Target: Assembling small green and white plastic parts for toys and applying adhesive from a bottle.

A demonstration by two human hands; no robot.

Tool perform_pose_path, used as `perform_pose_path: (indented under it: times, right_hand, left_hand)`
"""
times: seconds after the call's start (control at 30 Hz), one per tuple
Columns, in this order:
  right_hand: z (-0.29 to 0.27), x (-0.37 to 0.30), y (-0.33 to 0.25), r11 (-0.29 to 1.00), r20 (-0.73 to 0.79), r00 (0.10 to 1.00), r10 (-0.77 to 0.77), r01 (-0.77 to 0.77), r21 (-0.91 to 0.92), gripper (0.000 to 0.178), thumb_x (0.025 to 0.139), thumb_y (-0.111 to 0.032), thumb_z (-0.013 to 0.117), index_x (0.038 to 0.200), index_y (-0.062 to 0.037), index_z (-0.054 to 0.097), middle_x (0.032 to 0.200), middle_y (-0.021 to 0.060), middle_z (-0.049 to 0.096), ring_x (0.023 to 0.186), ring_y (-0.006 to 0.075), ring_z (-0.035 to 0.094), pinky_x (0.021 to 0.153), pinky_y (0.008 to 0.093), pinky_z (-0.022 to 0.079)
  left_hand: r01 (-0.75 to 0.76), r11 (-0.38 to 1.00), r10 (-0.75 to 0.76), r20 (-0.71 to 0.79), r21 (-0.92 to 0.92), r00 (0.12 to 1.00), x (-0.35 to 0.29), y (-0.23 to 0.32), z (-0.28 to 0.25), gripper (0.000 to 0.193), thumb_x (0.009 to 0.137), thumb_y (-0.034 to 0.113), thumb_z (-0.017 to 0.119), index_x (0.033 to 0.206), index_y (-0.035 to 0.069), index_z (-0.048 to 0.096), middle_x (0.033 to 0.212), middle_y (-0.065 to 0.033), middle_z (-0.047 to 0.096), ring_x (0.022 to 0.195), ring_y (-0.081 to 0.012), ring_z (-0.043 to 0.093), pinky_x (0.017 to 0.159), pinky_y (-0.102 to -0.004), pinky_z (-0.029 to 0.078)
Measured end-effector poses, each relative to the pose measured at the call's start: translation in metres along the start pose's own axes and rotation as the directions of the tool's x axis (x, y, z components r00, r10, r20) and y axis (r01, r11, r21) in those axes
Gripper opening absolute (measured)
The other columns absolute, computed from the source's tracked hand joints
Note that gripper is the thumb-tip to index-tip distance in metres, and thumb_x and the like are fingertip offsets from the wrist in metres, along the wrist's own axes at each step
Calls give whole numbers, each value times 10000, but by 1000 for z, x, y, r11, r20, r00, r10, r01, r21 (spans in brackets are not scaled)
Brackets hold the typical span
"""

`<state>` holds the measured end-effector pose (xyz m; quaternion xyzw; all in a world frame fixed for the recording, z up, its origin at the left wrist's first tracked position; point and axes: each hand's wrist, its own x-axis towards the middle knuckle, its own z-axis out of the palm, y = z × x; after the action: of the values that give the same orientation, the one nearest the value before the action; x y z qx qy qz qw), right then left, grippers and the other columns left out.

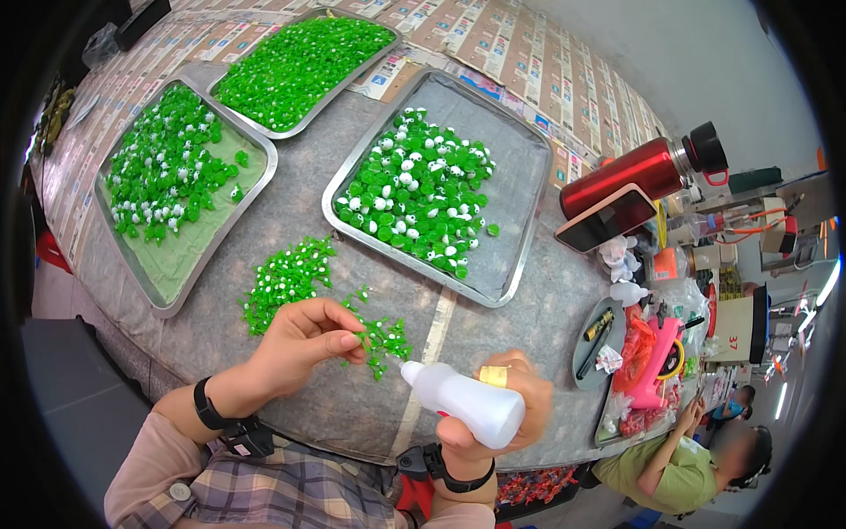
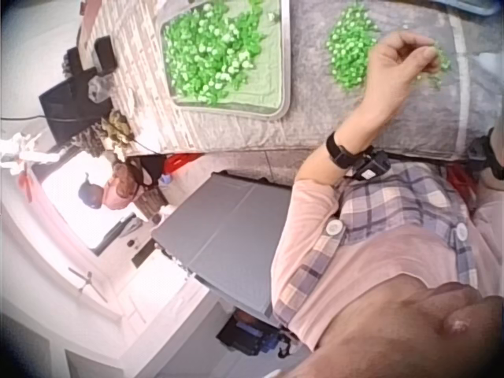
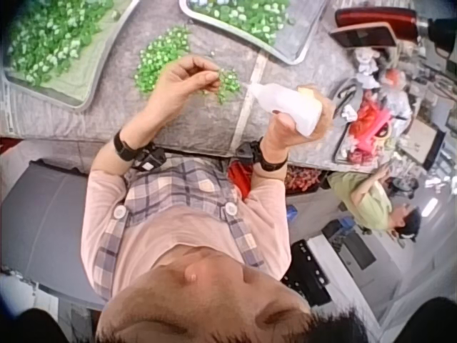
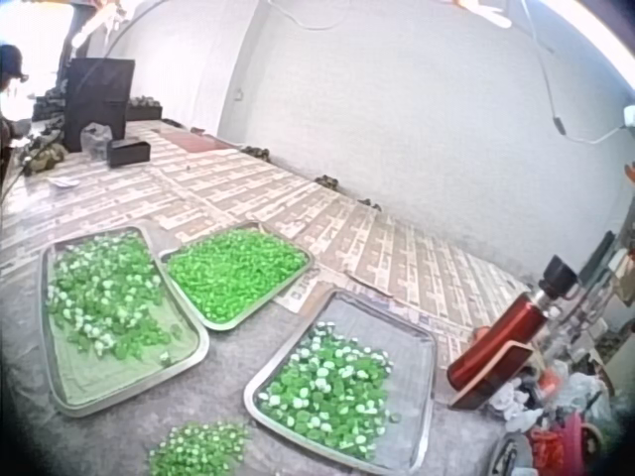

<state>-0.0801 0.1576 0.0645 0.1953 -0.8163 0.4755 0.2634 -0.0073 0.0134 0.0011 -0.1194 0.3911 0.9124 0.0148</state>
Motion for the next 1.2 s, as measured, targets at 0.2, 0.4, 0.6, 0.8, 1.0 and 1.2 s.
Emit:
perform_pose_path:
  times: [0.2, 0.4, 0.6, 0.8, 1.0, 1.2]
  right_hand:
    - [0, -6, 15, 903, 22, 1000, -3, -7, 430, 593, 536, -501, 738, 776, -35, 459, 573, 2, 434, 480, 116, 398, 439, 235, 296]
    - [-2, -7, 22, 916, 127, 989, -80, 23, 400, 599, 558, -499, 725, 806, -23, 459, 608, 18, 442, 484, 114, 398, 442, 233, 307]
    - [-18, 10, 41, 958, -122, 992, 45, -8, 288, 573, 738, -514, 528, 923, 13, 401, 708, 62, 436, 599, 141, 468, 472, 266, 399]
    - [-38, 35, 102, 855, 215, 910, 355, -409, 319, 358, 769, -26, 542, 1084, 20, 377, 1017, 155, 514, 903, 189, 536, 776, 276, 435]
    - [-43, 21, 165, 940, 163, 932, 325, -338, 56, 423, 751, -43, 581, 1117, 16, 378, 1023, 115, 523, 929, 170, 514, 802, 278, 415]
    - [-29, 56, 88, 905, 108, 983, -148, 179, -387, 349, 710, -36, 601, 1036, -9, 480, 958, 100, 532, 847, 217, 534, 702, 323, 414]
  left_hand:
    - [-79, 987, 84, -31, 137, 996, -2, 2, 4, 148, 788, 45, 560, 923, -16, 554, 848, -60, 587, 781, -98, 559, 706, -214, 461]
    - [-93, 985, 97, -25, 146, 995, -3, 2, 3, 142, 785, 36, 561, 918, -14, 558, 850, -58, 587, 777, -95, 558, 699, -211, 461]
    - [-89, 986, 97, -52, 143, 994, -2, 2, 5, 136, 779, 31, 566, 908, -15, 560, 835, -57, 584, 755, -92, 553, 686, -208, 459]
    - [-87, 991, 94, -74, 101, 993, 0, -1, 4, 117, 769, 29, 576, 879, 1, 548, 803, -63, 582, 722, -119, 569, 663, -235, 474]
    - [-49, 994, 55, -62, 102, 997, 0, 0, 4, 134, 782, 43, 562, 904, -8, 543, 823, -47, 571, 734, -100, 549, 673, -224, 455]
    - [-51, 994, 59, -93, 93, 994, -1, -2, 3, 115, 770, 41, 577, 873, 7, 539, 778, -66, 586, 703, -130, 579, 644, -246, 485]
